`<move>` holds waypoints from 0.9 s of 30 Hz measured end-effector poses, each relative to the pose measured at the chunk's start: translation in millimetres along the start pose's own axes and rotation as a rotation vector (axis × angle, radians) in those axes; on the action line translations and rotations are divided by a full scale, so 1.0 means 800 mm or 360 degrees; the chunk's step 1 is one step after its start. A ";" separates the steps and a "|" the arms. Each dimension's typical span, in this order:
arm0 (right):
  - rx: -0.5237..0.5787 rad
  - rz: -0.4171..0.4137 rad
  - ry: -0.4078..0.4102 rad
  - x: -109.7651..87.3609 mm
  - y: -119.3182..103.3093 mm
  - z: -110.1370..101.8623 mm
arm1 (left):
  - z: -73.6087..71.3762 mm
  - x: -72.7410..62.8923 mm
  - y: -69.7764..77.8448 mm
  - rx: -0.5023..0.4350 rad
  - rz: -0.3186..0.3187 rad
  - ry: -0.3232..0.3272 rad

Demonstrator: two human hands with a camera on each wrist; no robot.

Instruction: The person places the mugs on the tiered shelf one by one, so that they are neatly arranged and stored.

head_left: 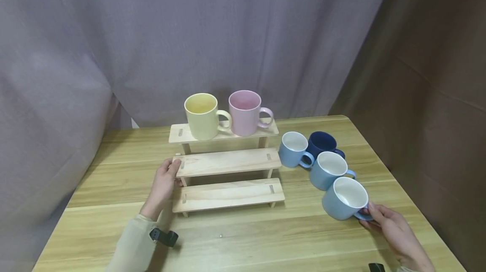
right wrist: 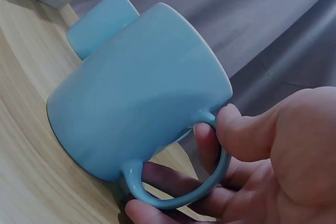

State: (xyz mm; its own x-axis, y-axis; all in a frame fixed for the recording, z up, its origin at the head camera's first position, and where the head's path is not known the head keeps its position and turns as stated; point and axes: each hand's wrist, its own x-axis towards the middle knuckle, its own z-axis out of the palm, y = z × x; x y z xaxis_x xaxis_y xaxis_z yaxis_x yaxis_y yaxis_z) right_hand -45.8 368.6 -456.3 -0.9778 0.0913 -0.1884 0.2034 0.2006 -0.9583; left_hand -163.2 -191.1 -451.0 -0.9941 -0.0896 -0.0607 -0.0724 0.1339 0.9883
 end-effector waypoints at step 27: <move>-0.0036 -0.0207 0.0055 -0.031 -0.049 0.013 | -0.001 -0.001 -0.002 -0.0039 0.0063 0.0019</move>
State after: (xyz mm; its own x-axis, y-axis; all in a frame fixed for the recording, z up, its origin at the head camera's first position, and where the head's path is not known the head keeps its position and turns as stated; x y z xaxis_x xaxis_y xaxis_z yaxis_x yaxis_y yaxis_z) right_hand -30.1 348.3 -416.1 -0.9938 0.0967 -0.0551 0.0766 0.2347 -0.9690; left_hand -162.4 -192.1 -452.4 -0.9951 -0.0963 -0.0203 -0.0312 0.1133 0.9931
